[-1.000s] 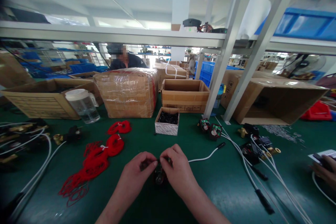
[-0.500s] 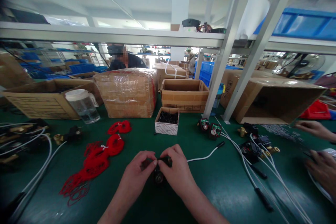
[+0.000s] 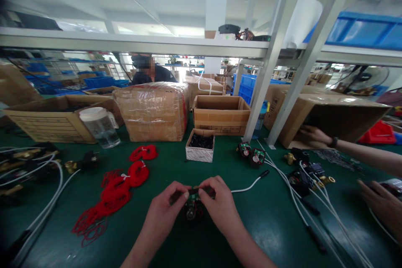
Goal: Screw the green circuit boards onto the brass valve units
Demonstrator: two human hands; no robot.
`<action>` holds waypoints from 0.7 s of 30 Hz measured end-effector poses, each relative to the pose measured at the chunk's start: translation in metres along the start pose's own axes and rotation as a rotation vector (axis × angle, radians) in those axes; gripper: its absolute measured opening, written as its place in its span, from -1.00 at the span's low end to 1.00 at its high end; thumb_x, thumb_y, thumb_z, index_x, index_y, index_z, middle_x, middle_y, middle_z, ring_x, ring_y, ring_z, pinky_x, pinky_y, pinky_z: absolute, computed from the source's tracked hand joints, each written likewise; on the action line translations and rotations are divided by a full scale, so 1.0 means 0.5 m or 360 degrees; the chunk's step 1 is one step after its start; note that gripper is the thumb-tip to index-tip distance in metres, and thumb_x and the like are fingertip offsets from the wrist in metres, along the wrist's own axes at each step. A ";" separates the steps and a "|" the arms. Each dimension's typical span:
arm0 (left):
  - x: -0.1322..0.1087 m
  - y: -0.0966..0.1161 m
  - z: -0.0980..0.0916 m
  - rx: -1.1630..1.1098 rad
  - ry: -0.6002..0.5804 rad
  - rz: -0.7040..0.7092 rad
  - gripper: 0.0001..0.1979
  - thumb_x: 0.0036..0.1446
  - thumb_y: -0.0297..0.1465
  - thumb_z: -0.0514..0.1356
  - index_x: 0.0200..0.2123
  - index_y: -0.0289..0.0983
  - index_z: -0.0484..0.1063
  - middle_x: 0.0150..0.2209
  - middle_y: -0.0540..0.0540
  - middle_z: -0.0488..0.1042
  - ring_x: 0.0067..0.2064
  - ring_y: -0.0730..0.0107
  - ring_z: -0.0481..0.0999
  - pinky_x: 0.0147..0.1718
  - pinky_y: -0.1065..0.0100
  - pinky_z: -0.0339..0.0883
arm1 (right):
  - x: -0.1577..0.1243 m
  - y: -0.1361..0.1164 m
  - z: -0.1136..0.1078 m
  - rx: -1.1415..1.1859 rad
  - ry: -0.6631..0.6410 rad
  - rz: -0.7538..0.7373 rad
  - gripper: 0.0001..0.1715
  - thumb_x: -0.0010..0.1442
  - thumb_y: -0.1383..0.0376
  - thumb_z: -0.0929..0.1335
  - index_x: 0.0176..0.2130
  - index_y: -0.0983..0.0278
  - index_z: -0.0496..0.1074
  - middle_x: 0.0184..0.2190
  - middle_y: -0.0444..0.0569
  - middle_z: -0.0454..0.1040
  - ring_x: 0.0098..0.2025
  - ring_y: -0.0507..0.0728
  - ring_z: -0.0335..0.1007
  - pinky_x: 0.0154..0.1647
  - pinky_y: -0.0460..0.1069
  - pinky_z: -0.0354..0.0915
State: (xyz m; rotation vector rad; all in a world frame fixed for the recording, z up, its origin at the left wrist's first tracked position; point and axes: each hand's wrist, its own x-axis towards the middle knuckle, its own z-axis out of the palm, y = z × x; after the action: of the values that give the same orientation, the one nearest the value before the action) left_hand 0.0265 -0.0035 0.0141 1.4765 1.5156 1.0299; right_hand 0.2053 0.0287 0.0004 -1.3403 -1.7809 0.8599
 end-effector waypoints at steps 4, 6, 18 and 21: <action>0.000 -0.005 0.003 -0.0016 0.0005 0.0018 -0.87 0.17 -0.31 0.12 -0.36 -0.16 0.44 -0.17 -0.01 0.62 -0.11 0.26 0.59 -0.09 0.27 0.40 | -0.006 0.011 -0.007 0.0057 -0.0047 0.0035 -0.90 0.21 0.30 0.34 -0.30 0.23 0.49 -0.35 -0.12 0.39 -0.32 0.11 0.36 -0.28 -0.02 0.27; 0.000 -0.006 0.003 -0.0032 0.0005 0.0008 -0.87 0.17 -0.31 0.12 -0.36 -0.17 0.44 -0.16 -0.02 0.62 -0.10 0.24 0.58 -0.07 0.25 0.40 | -0.010 0.014 -0.011 0.0039 -0.0072 0.0033 -0.90 0.21 0.30 0.35 -0.31 0.23 0.49 -0.36 -0.12 0.40 -0.33 0.11 0.36 -0.30 -0.02 0.26; -0.006 -0.016 0.011 -0.0111 0.0029 -0.0069 -0.83 0.18 -0.24 0.12 -0.29 -0.17 0.44 -0.06 -0.06 0.61 -0.09 0.26 0.59 -0.07 0.27 0.43 | -0.029 0.014 -0.015 -0.0020 -0.0152 -0.0010 -0.92 0.19 0.38 0.34 -0.31 0.23 0.46 -0.35 -0.12 0.42 -0.33 0.08 0.39 -0.31 -0.05 0.27; -0.009 -0.017 0.014 -0.0148 0.0039 -0.0077 -0.82 0.18 -0.24 0.11 -0.26 -0.17 0.43 -0.06 -0.06 0.61 -0.10 0.26 0.60 -0.08 0.27 0.43 | -0.039 0.017 -0.015 -0.0037 -0.0205 0.0010 -0.89 0.14 0.43 0.34 -0.31 0.23 0.45 -0.35 -0.12 0.43 -0.35 0.08 0.38 -0.34 -0.06 0.26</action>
State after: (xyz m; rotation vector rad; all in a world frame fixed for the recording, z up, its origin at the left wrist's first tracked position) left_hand 0.0298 -0.0076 0.0036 1.3609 1.4932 1.0790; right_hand 0.2194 0.0125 -0.0063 -1.3322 -1.8909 0.9504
